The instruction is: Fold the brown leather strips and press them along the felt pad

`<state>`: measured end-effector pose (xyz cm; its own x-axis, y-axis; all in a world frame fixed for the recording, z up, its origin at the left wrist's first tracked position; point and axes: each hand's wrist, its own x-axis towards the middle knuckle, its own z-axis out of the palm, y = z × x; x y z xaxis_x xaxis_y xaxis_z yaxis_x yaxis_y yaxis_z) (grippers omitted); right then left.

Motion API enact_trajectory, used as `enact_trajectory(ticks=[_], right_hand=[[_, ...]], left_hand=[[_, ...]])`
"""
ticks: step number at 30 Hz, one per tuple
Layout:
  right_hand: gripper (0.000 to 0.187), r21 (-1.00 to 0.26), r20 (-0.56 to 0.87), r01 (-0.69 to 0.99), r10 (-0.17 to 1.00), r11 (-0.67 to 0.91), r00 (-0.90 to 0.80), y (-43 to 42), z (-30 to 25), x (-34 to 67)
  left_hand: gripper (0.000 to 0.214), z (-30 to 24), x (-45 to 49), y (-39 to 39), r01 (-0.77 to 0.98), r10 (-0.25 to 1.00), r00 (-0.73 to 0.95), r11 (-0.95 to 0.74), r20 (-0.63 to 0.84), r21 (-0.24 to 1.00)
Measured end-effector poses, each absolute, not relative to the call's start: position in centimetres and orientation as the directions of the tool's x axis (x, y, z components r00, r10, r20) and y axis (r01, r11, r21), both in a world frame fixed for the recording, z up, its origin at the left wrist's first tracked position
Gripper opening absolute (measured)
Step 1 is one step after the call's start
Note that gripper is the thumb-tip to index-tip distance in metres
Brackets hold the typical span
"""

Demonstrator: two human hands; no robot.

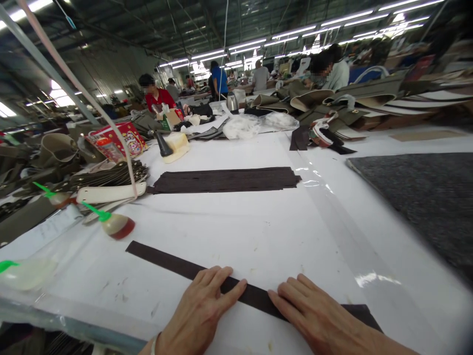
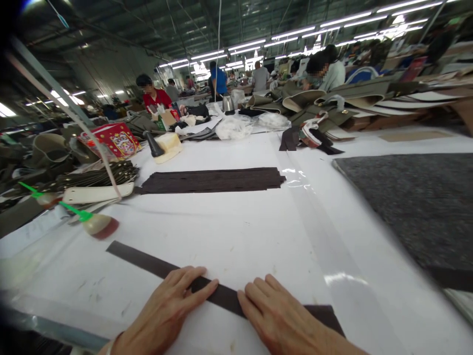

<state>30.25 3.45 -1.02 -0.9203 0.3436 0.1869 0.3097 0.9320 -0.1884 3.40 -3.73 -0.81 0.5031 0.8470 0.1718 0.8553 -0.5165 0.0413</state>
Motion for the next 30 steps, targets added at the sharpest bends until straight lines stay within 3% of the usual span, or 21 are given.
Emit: enact_trajectory(ticks=[3, 8, 14, 20, 24, 30], right_hand=[[0.045, -0.200, 0.226, 0.303, 0.345, 0.932, -0.911, 3.4, -0.7, 30.7], [0.038, -0.214, 0.234, 0.319, 0.366, 0.923, -0.901, 3.2, -0.3, 31.9], [0.026, -0.159, 0.241, 0.334, 0.365, 0.929, -0.899, 3.0, 0.2, 32.9], [0.028, -0.132, 0.248, 0.346, 0.369, 0.929, -0.896, 2.9, 0.4, 33.1], [0.024, -0.112, 0.242, 0.339, 0.357, 0.934, -0.902, 2.9, 0.1, 33.0], [0.020, -0.064, 0.256, 0.348, 0.352, 0.935, -0.900, 2.8, -0.1, 32.6]], left_hand=[[0.054, -1.1, 3.4, -3.7, 0.826, 0.795, 0.548, -0.563, 0.261, -0.020], [0.044, -0.9, 3.5, -3.2, 0.753, 0.730, 0.640, -0.658, 0.240, -0.009], [0.051, -0.3, 4.2, -2.2, 0.705, 0.686, 0.701, -0.708, 0.195, -0.040], [0.060, -0.6, 4.4, -2.0, 0.718, 0.701, 0.690, -0.694, 0.183, -0.050], [0.049, -0.4, 6.1, -1.8, 0.726, 0.684, 0.639, -0.687, 0.352, 0.016], [0.037, -0.9, 11.0, -1.6, 0.686, 0.678, 0.629, -0.715, 0.381, 0.140]])
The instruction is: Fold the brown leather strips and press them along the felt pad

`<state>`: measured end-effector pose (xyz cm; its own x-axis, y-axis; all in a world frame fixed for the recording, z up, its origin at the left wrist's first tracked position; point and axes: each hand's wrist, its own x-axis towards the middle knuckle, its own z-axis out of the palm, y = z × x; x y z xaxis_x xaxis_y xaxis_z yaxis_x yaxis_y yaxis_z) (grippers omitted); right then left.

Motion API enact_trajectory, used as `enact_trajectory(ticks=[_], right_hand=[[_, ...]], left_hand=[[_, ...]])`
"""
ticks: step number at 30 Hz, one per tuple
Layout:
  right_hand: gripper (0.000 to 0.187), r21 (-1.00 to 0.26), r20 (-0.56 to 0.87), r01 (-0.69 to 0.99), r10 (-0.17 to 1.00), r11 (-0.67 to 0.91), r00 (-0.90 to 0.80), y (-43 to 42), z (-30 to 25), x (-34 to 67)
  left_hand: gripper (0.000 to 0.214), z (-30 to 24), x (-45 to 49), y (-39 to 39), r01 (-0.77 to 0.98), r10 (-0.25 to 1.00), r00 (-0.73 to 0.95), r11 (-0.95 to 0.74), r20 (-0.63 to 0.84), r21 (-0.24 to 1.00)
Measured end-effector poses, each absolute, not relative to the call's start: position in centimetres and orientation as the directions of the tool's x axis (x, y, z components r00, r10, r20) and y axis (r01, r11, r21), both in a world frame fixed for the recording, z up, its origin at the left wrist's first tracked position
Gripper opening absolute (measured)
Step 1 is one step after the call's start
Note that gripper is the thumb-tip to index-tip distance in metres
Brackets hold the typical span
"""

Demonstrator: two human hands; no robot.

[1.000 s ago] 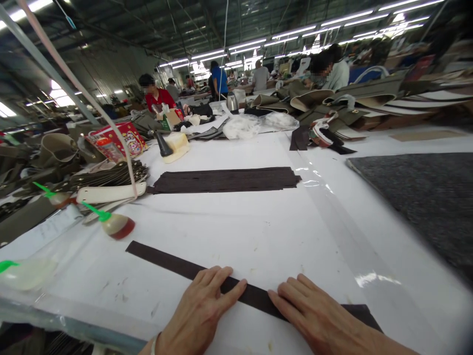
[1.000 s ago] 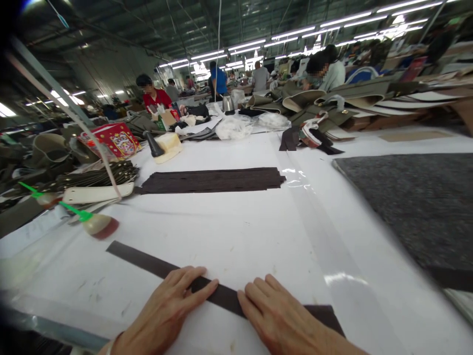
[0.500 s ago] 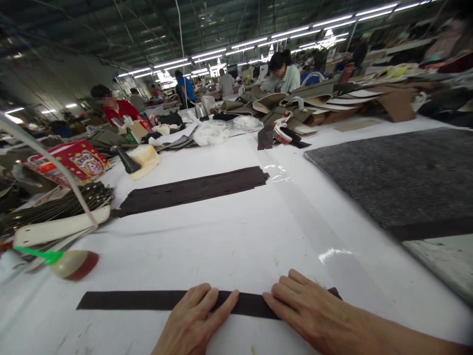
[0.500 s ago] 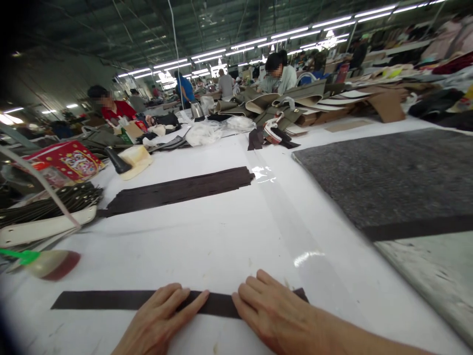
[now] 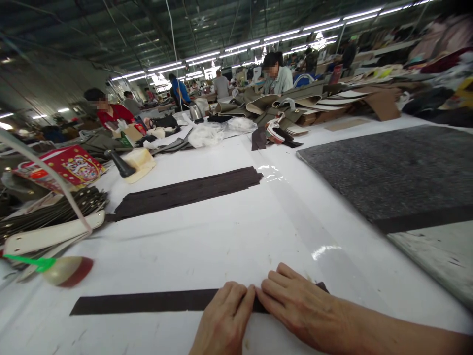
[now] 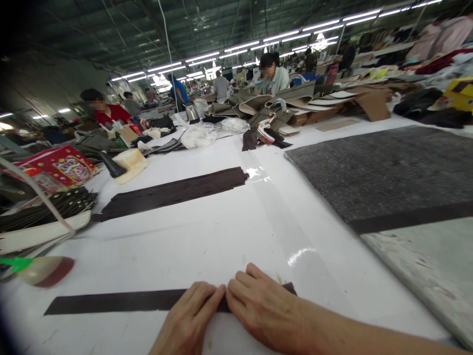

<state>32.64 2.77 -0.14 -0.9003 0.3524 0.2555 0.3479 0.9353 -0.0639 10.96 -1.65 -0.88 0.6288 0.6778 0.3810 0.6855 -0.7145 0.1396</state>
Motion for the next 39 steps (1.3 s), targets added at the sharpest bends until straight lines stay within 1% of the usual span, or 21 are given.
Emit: enact_trajectory(ticks=[6, 9, 14, 21, 25, 28, 31, 35, 39], right_hand=[[0.018, -0.075, 0.260, 0.364, 0.371, 0.928, -0.891, 2.6, -0.1, 33.8], [0.020, -0.100, 0.237, 0.371, 0.384, 0.923, -0.892, 2.6, 0.0, 34.8], [0.021, -0.105, 0.217, 0.348, 0.362, 0.932, -0.906, 2.8, 0.5, 35.8], [0.019, -0.103, 0.222, 0.347, 0.362, 0.932, -0.905, 2.7, 1.0, 36.9], [0.025, -0.123, 0.185, 0.357, 0.375, 0.926, -0.908, 2.6, 1.0, 37.6], [0.028, -0.129, 0.163, 0.360, 0.378, 0.924, -0.912, 2.5, 1.2, 38.0], [0.029, -0.126, 0.146, 0.376, 0.392, 0.918, -0.908, 2.3, 1.4, 38.6], [0.029, -0.126, 0.126, 0.391, 0.405, 0.912, -0.905, 2.1, 1.4, 39.3], [0.027, -0.106, 0.151, 0.385, 0.398, 0.917, -0.905, 2.1, 1.6, 40.0]], left_hand=[[0.038, -1.8, 10.9, -2.0, 0.694, 0.641, 0.649, -0.719, 0.409, 0.027], [0.041, -2.0, 10.8, -2.1, 0.704, 0.661, 0.657, -0.710, 0.362, 0.020], [0.042, -2.5, 10.9, -2.2, 0.714, 0.682, 0.676, -0.699, 0.279, -0.023], [0.045, -2.8, 11.2, -2.7, 0.734, 0.675, 0.674, -0.657, 0.299, -0.172], [0.050, -2.7, 11.6, -2.8, 0.739, 0.680, 0.673, -0.635, 0.292, -0.224], [0.050, -2.7, 11.7, -2.8, 0.739, 0.676, 0.673, -0.627, 0.300, -0.247], [0.050, -2.7, 11.9, -3.0, 0.735, 0.672, 0.677, -0.633, 0.300, -0.243], [0.054, -2.5, 12.4, -3.1, 0.774, 0.717, 0.633, -0.593, 0.291, -0.222], [0.053, -2.2, 12.3, -2.6, 0.723, 0.672, 0.691, -0.644, 0.267, -0.250]])
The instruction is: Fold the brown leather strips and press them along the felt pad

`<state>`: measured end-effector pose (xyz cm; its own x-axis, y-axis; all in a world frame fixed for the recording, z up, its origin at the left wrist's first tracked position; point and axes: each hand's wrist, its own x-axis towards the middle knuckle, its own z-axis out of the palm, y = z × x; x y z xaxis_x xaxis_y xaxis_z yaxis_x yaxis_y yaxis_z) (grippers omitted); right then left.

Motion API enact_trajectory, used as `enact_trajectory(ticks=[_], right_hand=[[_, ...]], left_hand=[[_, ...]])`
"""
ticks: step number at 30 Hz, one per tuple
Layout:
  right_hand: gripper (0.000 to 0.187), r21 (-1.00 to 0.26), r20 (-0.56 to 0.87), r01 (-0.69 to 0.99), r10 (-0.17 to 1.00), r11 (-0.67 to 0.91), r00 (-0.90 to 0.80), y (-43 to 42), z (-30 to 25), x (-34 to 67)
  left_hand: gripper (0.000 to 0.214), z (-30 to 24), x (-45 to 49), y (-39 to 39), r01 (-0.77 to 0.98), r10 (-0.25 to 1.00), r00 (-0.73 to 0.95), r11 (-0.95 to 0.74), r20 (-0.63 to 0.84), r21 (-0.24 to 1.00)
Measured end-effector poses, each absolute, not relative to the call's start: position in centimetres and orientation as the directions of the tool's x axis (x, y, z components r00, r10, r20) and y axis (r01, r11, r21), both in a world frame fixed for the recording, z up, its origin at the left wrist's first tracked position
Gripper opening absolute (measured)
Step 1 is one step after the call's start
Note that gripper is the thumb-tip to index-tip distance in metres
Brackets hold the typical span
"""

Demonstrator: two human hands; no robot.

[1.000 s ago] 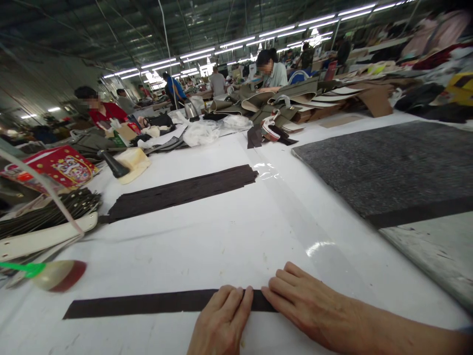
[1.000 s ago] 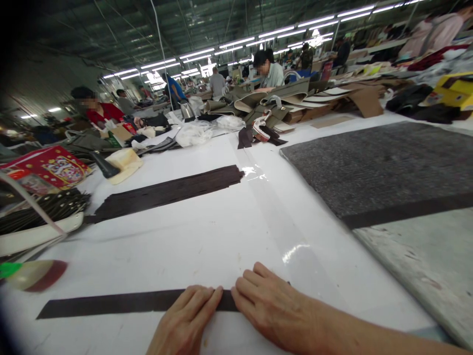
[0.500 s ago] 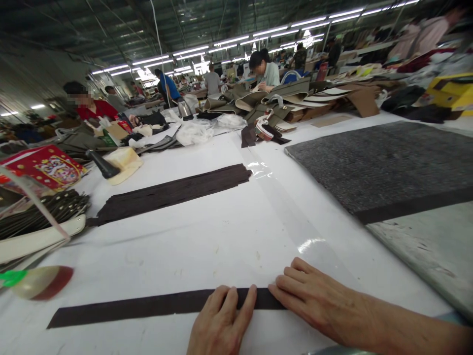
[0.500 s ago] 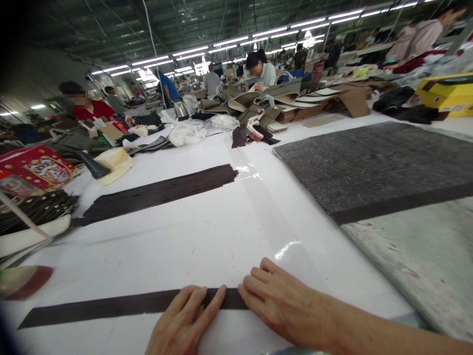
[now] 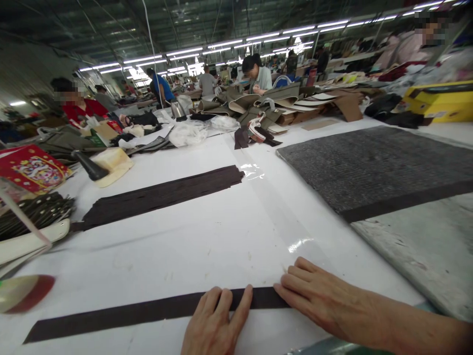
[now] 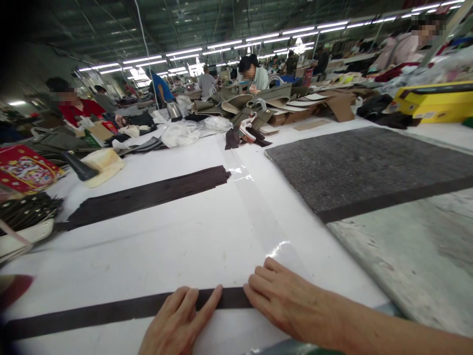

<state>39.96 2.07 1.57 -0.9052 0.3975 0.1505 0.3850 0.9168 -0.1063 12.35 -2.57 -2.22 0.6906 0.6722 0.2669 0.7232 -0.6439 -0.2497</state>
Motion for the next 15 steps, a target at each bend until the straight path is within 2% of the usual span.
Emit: enact_trajectory(ticks=[6, 10, 15], right_hand=[[0.029, -0.117, 0.134, 0.408, 0.421, 0.906, -0.897, 2.0, 1.6, 41.1], [0.029, -0.176, 0.107, 0.464, 0.485, 0.868, -0.868, 2.0, 1.2, 41.3], [0.026, -0.212, 0.074, 0.511, 0.535, 0.833, -0.842, 2.2, 1.3, 41.0]], left_hand=[[0.054, -3.0, 12.0, -2.6, 0.734, 0.656, 0.678, -0.628, 0.331, -0.259], [0.052, -3.4, 12.2, -3.0, 0.799, 0.719, 0.592, -0.584, 0.364, -0.144], [0.048, -1.9, 13.3, -2.2, 0.784, 0.712, 0.565, -0.621, 0.417, 0.000]])
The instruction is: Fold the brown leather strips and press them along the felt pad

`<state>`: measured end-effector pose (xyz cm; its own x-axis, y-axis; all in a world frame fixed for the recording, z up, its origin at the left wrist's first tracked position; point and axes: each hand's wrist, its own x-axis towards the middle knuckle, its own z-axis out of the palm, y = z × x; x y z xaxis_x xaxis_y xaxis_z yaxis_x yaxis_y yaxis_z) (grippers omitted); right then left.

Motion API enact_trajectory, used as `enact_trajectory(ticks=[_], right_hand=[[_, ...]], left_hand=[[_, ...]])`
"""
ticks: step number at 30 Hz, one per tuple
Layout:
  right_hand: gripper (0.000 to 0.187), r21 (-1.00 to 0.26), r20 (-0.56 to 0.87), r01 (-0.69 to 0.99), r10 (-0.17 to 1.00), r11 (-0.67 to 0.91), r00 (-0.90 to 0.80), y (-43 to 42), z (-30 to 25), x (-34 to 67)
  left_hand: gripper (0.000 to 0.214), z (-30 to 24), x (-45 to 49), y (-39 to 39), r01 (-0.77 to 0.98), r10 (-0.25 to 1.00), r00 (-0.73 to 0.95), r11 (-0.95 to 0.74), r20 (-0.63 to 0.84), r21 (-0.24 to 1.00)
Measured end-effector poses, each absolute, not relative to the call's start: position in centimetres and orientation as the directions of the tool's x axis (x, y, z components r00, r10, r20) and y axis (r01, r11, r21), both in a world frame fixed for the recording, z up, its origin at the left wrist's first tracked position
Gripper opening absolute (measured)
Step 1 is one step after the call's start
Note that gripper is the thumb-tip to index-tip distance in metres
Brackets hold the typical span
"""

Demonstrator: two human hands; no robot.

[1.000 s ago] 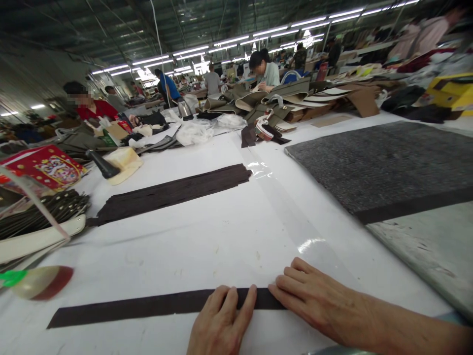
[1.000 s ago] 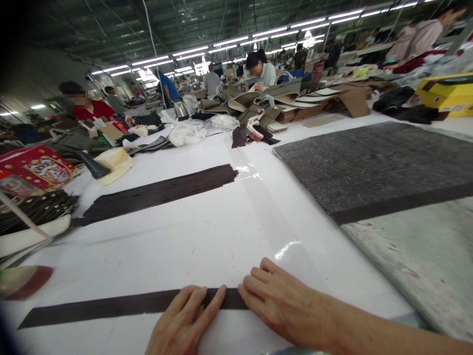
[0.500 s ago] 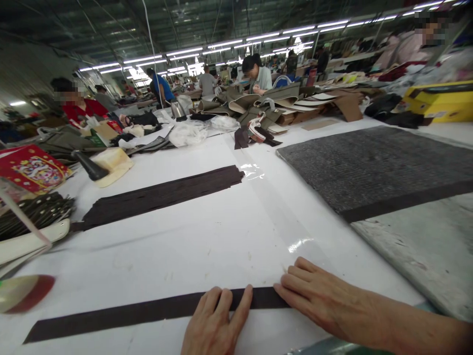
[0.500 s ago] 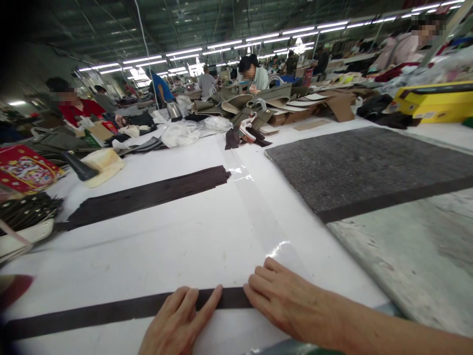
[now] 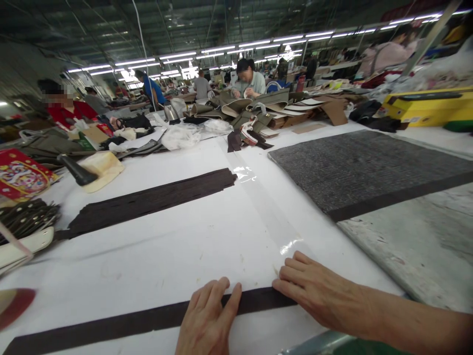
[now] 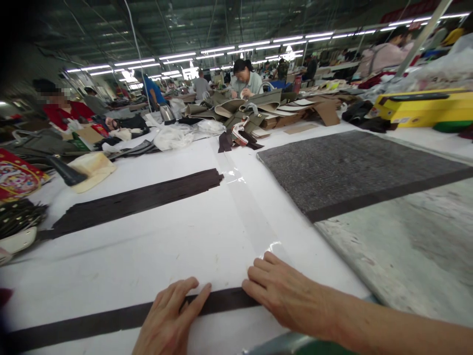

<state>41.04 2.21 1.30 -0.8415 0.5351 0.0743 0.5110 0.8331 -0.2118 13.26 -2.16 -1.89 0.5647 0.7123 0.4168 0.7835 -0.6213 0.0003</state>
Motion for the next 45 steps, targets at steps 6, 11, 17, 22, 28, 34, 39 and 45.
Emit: enact_trajectory(ticks=[6, 11, 17, 22, 28, 34, 39, 45], right_hand=[[0.023, -0.172, 0.108, 0.484, 0.505, 0.858, -0.857, 2.1, 0.5, 41.4], [0.026, -0.136, 0.126, 0.454, 0.470, 0.881, -0.874, 2.1, 0.6, 41.9], [0.029, -0.111, 0.152, 0.428, 0.441, 0.897, -0.885, 2.0, 1.5, 42.1], [0.032, -0.090, 0.175, 0.438, 0.448, 0.894, -0.877, 1.8, 1.3, 42.5], [0.032, -0.101, 0.180, 0.451, 0.462, 0.887, -0.868, 1.6, 1.3, 43.1], [0.032, -0.120, 0.155, 0.463, 0.477, 0.878, -0.865, 1.3, 1.7, 43.5], [0.033, -0.138, 0.138, 0.465, 0.482, 0.874, -0.865, 1.1, 1.5, 43.9], [0.037, -0.187, 0.100, 0.461, 0.484, 0.868, -0.870, 0.8, 2.1, 44.5]], left_hand=[[0.041, -1.4, 16.7, -1.0, 0.622, 0.616, 0.685, -0.773, 0.389, 0.128], [0.036, -2.6, 17.7, -1.1, 0.615, 0.582, 0.715, -0.787, 0.387, 0.049], [0.039, -2.9, 17.6, -1.3, 0.633, 0.604, 0.732, -0.774, 0.315, 0.011], [0.041, -2.6, 18.5, -1.3, 0.646, 0.602, 0.735, -0.762, 0.313, -0.051], [0.041, -2.5, 19.4, -1.8, 0.709, 0.638, 0.680, -0.697, 0.362, -0.105], [0.042, -2.4, 19.7, -2.1, 0.725, 0.651, 0.673, -0.675, 0.352, -0.136], [0.043, -2.1, 20.2, -2.0, 0.729, 0.664, 0.674, -0.670, 0.324, -0.141], [0.045, -2.1, 20.8, -2.1, 0.746, 0.677, 0.657, -0.648, 0.332, -0.154]])
